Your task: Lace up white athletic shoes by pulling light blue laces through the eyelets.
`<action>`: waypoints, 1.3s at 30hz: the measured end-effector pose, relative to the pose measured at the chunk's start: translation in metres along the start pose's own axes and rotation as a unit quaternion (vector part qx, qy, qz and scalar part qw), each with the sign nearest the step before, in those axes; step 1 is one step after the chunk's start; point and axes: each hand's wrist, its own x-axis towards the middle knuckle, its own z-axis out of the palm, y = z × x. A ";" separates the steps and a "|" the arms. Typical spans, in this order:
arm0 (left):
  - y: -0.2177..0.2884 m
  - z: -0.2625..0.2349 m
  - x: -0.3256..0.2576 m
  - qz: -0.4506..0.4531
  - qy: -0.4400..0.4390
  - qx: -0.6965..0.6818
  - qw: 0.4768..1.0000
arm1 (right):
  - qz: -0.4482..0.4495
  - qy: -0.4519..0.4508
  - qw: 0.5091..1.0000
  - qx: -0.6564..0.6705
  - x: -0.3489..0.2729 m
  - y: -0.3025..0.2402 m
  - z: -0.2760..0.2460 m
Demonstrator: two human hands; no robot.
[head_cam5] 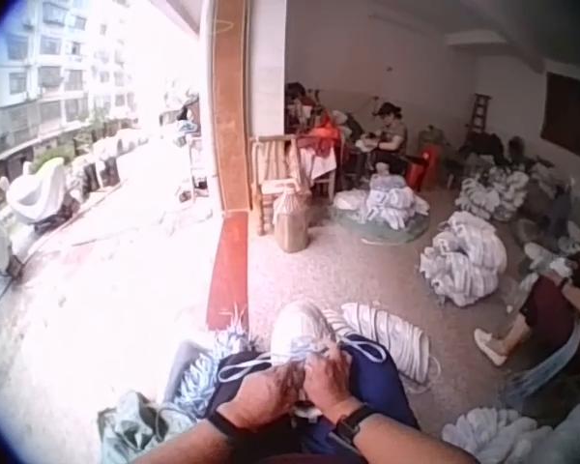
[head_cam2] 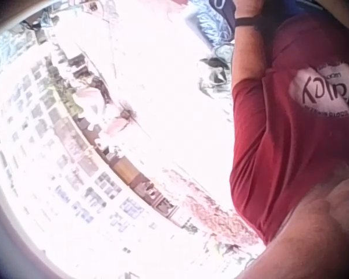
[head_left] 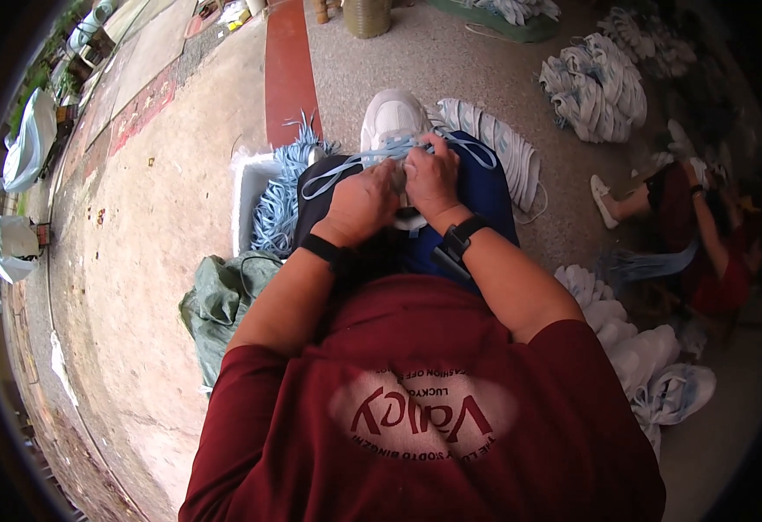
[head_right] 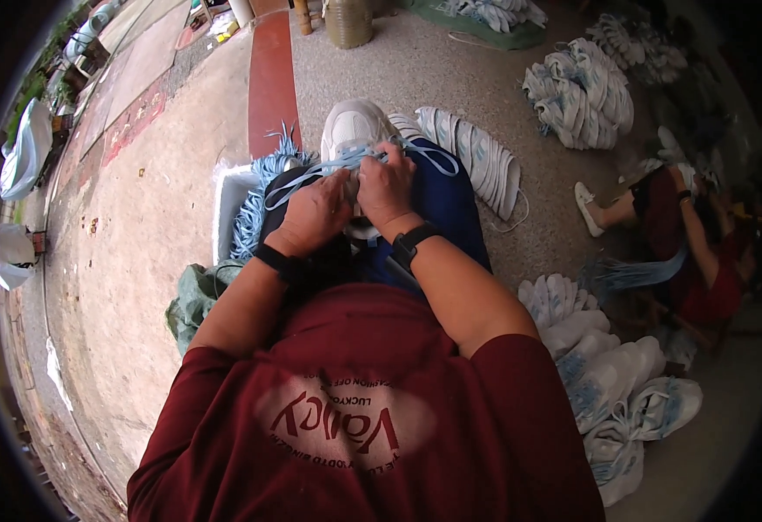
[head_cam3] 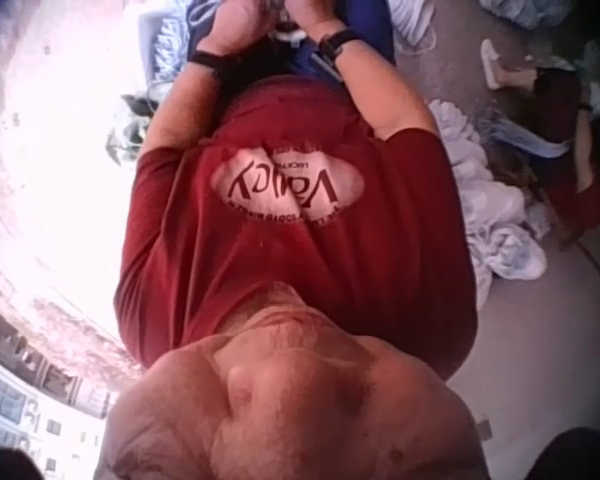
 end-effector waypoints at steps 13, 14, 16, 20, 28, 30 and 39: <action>-0.010 -0.003 0.041 -0.087 -0.146 0.103 0.980 | 0.023 -0.026 0.998 0.058 0.000 0.010 0.000; -0.016 -0.010 0.036 -0.075 -0.134 0.108 0.982 | 0.022 -0.027 0.998 0.061 0.000 0.008 -0.005; -0.013 -0.030 0.033 -0.082 -0.104 0.120 0.984 | -0.032 -0.017 0.993 0.111 -0.001 0.003 -0.025; -0.026 -0.039 0.020 -0.077 -0.051 0.043 0.995 | -0.201 -0.097 0.972 0.068 -0.007 0.004 -0.054; -0.025 -0.001 0.026 -0.242 -0.009 -0.508 0.827 | -0.282 -0.183 0.941 -0.014 0.001 -0.008 -0.053; -0.023 0.003 0.029 -0.246 -0.003 -0.576 0.780 | -0.317 -0.180 0.930 -0.048 0.001 -0.012 -0.050; -0.025 0.008 0.035 -0.294 -0.002 -0.629 0.720 | -0.231 -0.180 0.938 0.186 -0.002 -0.007 -0.044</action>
